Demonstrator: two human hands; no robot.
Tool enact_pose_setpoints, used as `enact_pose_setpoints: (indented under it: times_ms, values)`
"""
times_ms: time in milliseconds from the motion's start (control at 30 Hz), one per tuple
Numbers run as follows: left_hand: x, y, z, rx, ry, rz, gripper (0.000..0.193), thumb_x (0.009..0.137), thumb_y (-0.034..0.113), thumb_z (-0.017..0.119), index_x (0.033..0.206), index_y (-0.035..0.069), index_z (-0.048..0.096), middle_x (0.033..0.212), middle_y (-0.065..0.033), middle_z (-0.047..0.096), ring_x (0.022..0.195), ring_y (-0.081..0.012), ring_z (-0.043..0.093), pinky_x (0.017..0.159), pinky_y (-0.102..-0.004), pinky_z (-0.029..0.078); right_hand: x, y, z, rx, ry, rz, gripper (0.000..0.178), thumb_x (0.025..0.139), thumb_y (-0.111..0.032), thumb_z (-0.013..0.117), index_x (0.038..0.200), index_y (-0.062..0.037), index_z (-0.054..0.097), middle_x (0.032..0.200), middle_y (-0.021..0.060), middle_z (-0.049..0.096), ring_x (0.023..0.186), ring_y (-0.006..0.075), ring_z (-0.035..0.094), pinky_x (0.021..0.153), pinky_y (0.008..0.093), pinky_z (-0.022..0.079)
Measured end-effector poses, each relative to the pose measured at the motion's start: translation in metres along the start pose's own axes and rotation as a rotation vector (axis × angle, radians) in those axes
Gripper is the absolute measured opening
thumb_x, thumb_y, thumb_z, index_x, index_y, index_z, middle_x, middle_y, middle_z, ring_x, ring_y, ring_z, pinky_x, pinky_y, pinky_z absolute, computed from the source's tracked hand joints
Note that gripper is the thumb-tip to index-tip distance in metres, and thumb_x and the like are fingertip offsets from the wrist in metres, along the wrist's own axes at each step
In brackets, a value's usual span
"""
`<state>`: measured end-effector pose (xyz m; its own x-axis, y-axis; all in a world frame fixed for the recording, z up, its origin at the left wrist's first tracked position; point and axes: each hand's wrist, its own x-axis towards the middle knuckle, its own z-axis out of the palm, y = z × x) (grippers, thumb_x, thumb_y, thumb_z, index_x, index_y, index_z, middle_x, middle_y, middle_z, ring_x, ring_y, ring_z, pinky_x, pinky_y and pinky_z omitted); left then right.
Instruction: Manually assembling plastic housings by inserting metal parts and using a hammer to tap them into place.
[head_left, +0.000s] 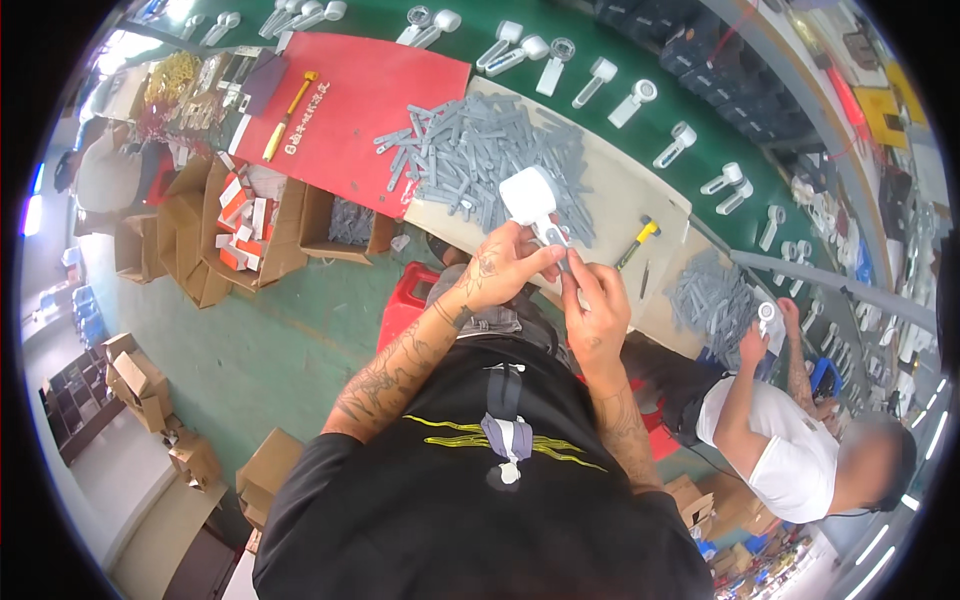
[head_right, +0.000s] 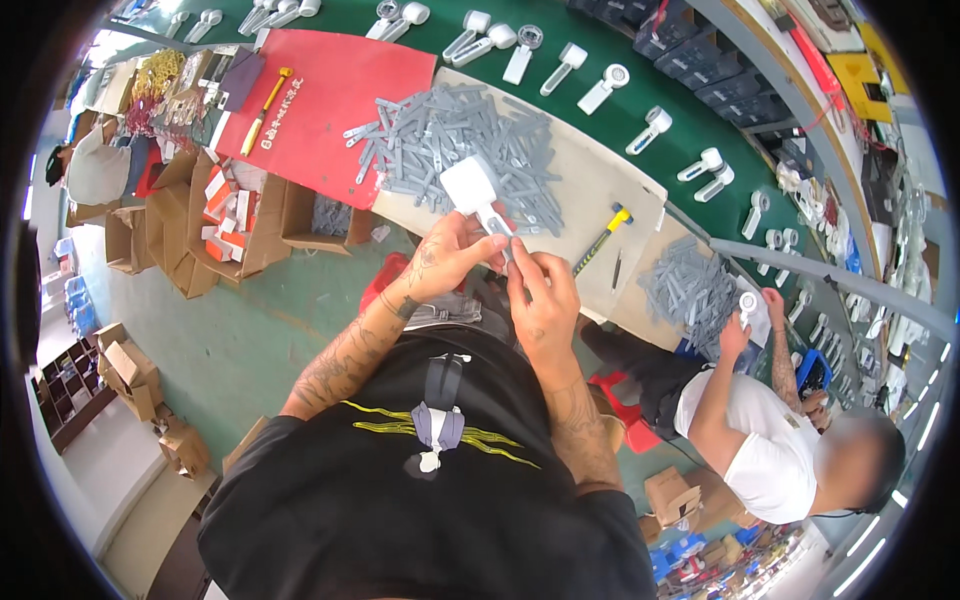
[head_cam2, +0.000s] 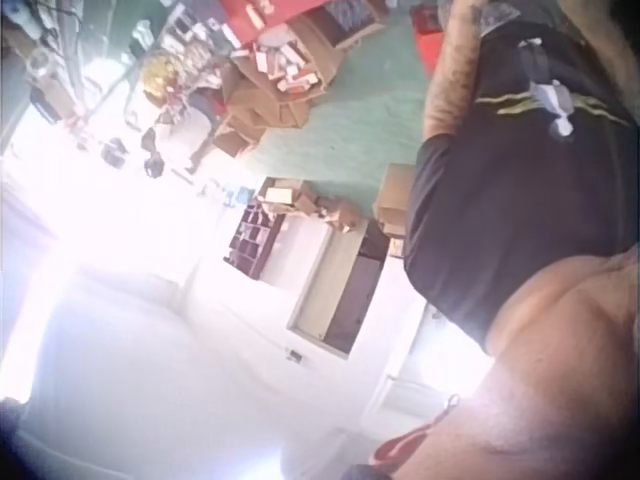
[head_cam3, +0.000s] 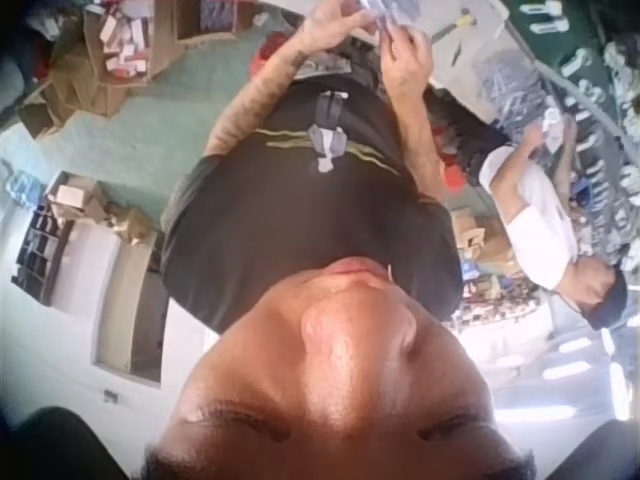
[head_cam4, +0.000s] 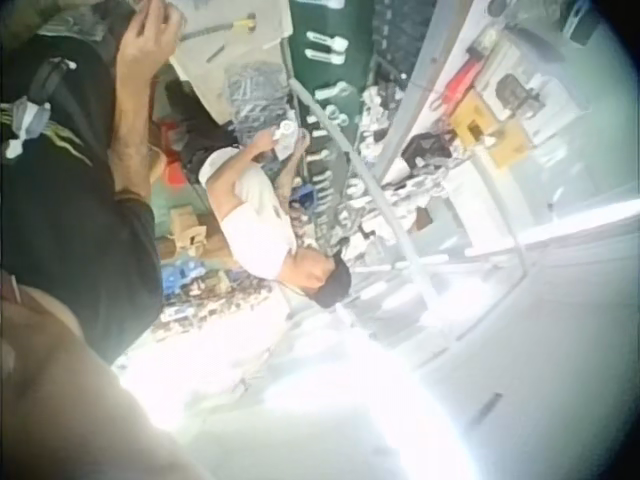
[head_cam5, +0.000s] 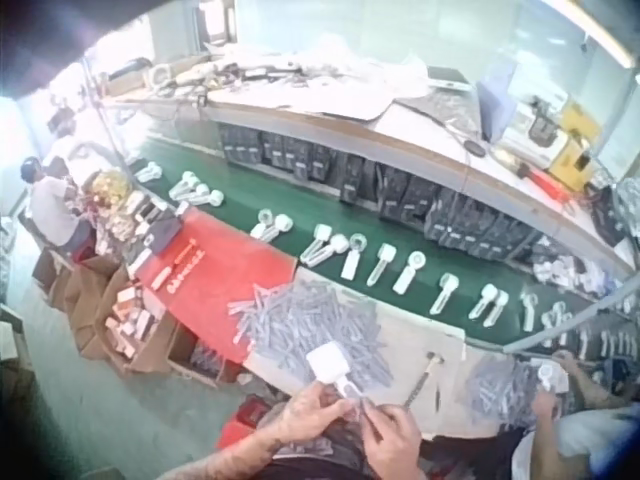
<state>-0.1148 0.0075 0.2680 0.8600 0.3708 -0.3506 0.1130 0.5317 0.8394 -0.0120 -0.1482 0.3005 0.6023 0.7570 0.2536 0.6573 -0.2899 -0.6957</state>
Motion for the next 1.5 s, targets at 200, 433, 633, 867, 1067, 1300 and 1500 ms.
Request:
enact_pose_setpoints:
  times_ms: [200, 433, 633, 867, 1067, 1300, 1500]
  values:
    - [-0.006, -0.022, 0.044, 0.008, 0.088, 0.037, 0.050, 0.102, 0.012, 0.069, 0.142, -0.008, 0.047, 0.123, -0.0121, 0.069, 0.087, -0.0137, 0.068, 0.079, -0.0314, 0.060, -0.020, 0.026, -0.028, -0.043, 0.028, -0.123, 0.044, 0.084, 0.003, 0.080, 0.126, -0.0073, 0.075, 0.097, 0.0081, 0.061, 0.078, 0.0213, 0.064, 0.067, 0.0349, 0.055]
    - [-0.017, -0.035, 0.079, 0.114, 0.101, -0.016, 0.043, 0.099, 0.009, 0.069, 0.137, -0.004, 0.054, 0.111, -0.0094, 0.070, 0.082, -0.0115, 0.067, 0.070, -0.0285, 0.058, -0.038, 0.059, -0.066, 0.010, -0.081, -0.122, 0.039, 0.086, -0.004, 0.081, 0.125, -0.0056, 0.075, 0.106, 0.0091, 0.061, 0.083, 0.0216, 0.065, 0.077, 0.0341, 0.056]
    - [-0.031, -0.071, 0.100, 0.155, -0.114, 0.019, 0.041, 0.095, 0.014, 0.070, 0.127, -0.008, 0.058, 0.095, -0.0083, 0.073, 0.079, -0.0118, 0.070, 0.073, -0.0307, 0.059, -0.035, 0.074, -0.073, 0.958, -0.520, 0.566, 0.037, 0.100, -0.012, 0.073, 0.133, 0.0028, 0.064, 0.119, 0.0073, 0.070, 0.105, 0.0146, 0.067, 0.091, 0.0320, 0.055]
    - [-0.020, -0.108, 0.080, 0.660, -0.050, 0.118, 0.040, 0.100, 0.021, 0.069, 0.132, -0.002, 0.059, 0.105, -0.0081, 0.069, 0.096, -0.0158, 0.068, 0.085, -0.0332, 0.057, -0.054, 0.086, -0.033, 1.222, -0.366, 0.738, 0.037, 0.098, -0.004, 0.068, 0.134, 0.0034, 0.061, 0.118, 0.0088, 0.070, 0.106, 0.0176, 0.067, 0.094, 0.0333, 0.055]
    - [-0.011, -0.118, 0.069, 0.184, -0.018, -0.183, 0.044, 0.101, 0.032, 0.069, 0.130, -0.001, 0.062, 0.102, -0.0082, 0.071, 0.088, -0.0155, 0.066, 0.081, -0.0305, 0.054, -0.063, 0.133, 0.006, 1.546, -0.290, 0.886, 0.044, 0.102, -0.024, 0.063, 0.137, 0.0020, 0.058, 0.128, 0.0120, 0.068, 0.122, 0.0263, 0.063, 0.109, 0.0434, 0.047]
    - [0.006, -0.192, 0.037, -0.283, 0.138, -0.336, 0.045, 0.107, 0.032, 0.045, 0.130, -0.003, 0.062, 0.089, -0.0042, 0.062, 0.072, -0.0160, 0.062, 0.069, -0.0294, 0.052, -0.090, 0.257, 0.049, -0.092, -0.407, -0.090, 0.027, 0.102, -0.028, 0.066, 0.116, -0.0058, 0.072, 0.113, 0.0143, 0.071, 0.107, 0.0337, 0.066, 0.096, 0.0426, 0.051]
    - [0.009, -0.185, 0.021, -0.186, 0.059, -0.362, 0.047, 0.104, 0.036, 0.051, 0.134, 0.002, 0.062, 0.096, -0.0073, 0.065, 0.077, -0.0200, 0.066, 0.073, -0.0330, 0.053, -0.088, 0.264, 0.028, -0.124, -0.389, 0.136, 0.036, 0.098, -0.033, 0.072, 0.122, -0.0061, 0.071, 0.108, 0.0139, 0.071, 0.097, 0.0332, 0.069, 0.088, 0.0406, 0.056]
